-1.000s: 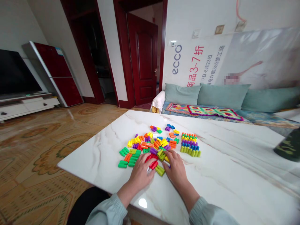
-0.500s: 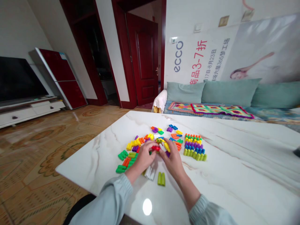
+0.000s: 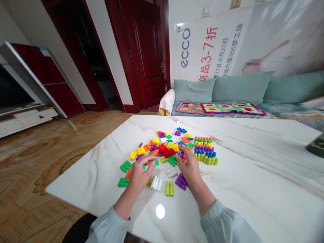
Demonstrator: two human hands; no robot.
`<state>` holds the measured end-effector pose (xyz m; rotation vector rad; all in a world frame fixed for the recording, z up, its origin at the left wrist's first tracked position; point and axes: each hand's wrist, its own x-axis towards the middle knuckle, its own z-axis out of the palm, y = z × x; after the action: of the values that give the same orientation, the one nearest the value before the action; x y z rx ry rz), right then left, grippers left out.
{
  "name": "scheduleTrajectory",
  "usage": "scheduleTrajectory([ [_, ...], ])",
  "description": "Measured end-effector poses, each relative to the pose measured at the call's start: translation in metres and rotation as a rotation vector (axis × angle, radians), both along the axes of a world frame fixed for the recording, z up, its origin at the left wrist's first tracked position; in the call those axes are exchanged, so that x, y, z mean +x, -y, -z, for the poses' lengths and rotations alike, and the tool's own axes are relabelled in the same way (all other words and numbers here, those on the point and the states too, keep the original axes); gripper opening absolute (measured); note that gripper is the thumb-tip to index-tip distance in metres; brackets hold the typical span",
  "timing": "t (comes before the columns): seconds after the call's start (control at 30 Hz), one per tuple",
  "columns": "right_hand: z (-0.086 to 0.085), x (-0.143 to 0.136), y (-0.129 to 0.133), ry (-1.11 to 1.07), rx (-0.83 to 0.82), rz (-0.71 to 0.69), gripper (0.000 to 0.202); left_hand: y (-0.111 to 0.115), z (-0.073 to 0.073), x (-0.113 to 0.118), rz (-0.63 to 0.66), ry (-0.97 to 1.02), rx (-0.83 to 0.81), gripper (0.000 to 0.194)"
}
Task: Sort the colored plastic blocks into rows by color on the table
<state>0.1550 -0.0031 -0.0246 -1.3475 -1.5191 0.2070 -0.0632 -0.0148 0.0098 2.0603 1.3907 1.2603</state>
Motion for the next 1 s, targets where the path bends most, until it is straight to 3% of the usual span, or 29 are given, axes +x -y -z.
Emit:
scheduleTrajectory([
  [0.07,0.001,-0.001,0.002,-0.002,-0.004,0.014,0.031,0.024,0.004,-0.006,0.031,-0.177,-0.015,0.02],
  [0.13,0.003,-0.003,0.004,0.006,-0.004,0.012,0.028,0.041,0.011,-0.009,0.099,-0.342,-0.044,0.049],
  [0.2,0.004,-0.004,0.006,0.011,0.006,-0.001,0.026,0.048,0.021,-0.007,0.174,-0.431,-0.055,0.064],
  [0.23,0.005,-0.005,0.007,0.003,0.016,-0.004,0.025,0.047,0.026,-0.005,0.206,-0.442,-0.053,0.061],
  [0.37,0.009,-0.005,0.01,-0.097,0.044,-0.009,0.026,0.025,0.034,0.008,0.254,-0.373,-0.027,0.047],
  [0.63,0.015,0.002,0.006,-0.252,-0.017,-0.043,0.03,-0.02,0.025,0.043,0.172,-0.268,0.128,0.048],
  [0.83,0.013,-0.001,0.006,-0.157,-0.004,-0.082,0.028,-0.027,0.037,0.053,0.216,-0.115,0.19,0.047],
  [1.0,0.012,-0.005,0.008,-0.11,0.001,-0.128,0.037,-0.024,0.034,0.052,0.248,-0.111,0.19,0.044],
])
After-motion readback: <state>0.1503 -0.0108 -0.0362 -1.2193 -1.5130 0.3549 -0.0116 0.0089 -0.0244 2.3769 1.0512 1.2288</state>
